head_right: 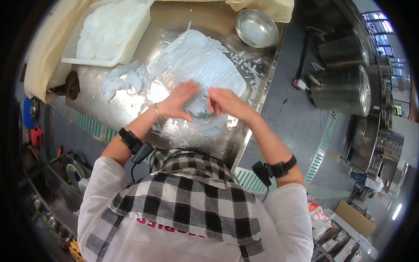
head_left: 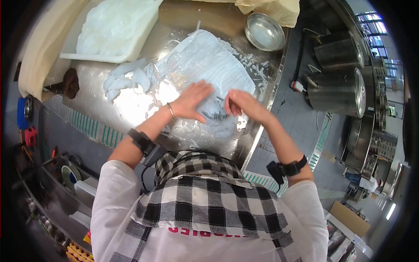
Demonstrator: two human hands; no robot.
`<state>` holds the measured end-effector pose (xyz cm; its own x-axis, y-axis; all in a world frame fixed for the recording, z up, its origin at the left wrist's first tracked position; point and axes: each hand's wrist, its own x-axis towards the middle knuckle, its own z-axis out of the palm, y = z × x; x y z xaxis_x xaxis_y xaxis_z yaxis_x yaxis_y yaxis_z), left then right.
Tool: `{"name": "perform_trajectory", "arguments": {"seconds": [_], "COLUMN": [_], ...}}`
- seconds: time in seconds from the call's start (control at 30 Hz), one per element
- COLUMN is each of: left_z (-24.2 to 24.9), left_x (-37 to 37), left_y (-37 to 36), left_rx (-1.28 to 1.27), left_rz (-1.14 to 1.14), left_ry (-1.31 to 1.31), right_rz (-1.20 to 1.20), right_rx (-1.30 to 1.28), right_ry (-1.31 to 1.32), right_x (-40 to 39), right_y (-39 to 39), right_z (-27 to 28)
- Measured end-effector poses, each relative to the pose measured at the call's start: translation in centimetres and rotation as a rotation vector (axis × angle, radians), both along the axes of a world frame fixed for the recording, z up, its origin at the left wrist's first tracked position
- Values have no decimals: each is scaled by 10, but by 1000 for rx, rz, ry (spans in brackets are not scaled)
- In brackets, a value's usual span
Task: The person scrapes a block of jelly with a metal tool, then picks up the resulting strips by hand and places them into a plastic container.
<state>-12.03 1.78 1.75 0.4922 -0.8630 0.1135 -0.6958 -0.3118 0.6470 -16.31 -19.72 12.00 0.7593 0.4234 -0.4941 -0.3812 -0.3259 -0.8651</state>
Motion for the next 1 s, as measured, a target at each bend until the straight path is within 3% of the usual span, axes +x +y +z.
{"name": "perform_trajectory", "arguments": {"seconds": [0.07,0.2,0.27,0.37,0.43,0.6,0.73,0.83,0.93,0.97,1.0], "left_z": [-11,-35,-21,-2,15,99,154,162,165,166,164], "left_x": [-15,-14,-9,18,34,73,133,201,246,264,285], "left_y": [-16,-26,-20,5,21,71,119,154,175,179,185], "left_rx": [-227,-313,-862,-1114,-1259,-1245,-1253,-757,-62,-64,227], "left_rz": [113,281,610,603,573,590,811,1129,1157,1155,1145], "left_ry": [124,319,1318,1629,1834,1670,1333,1006,575,573,343], "right_rz": [-33,-89,-118,-382,-428,-592,-597,-602,-585,-575,-566], "right_rx": [65,182,209,277,270,210,214,178,140,135,130], "right_ry": [56,231,247,252,227,273,274,247,234,247,262], "right_x": [29,61,64,58,49,10,-13,-20,-20,-18,-18], "right_y": [7,11,2,-21,-32,-41,-45,-43,-41,-40,-39], "right_z": [4,16,19,17,9,-10,-22,-27,-26,-27,-28]}}
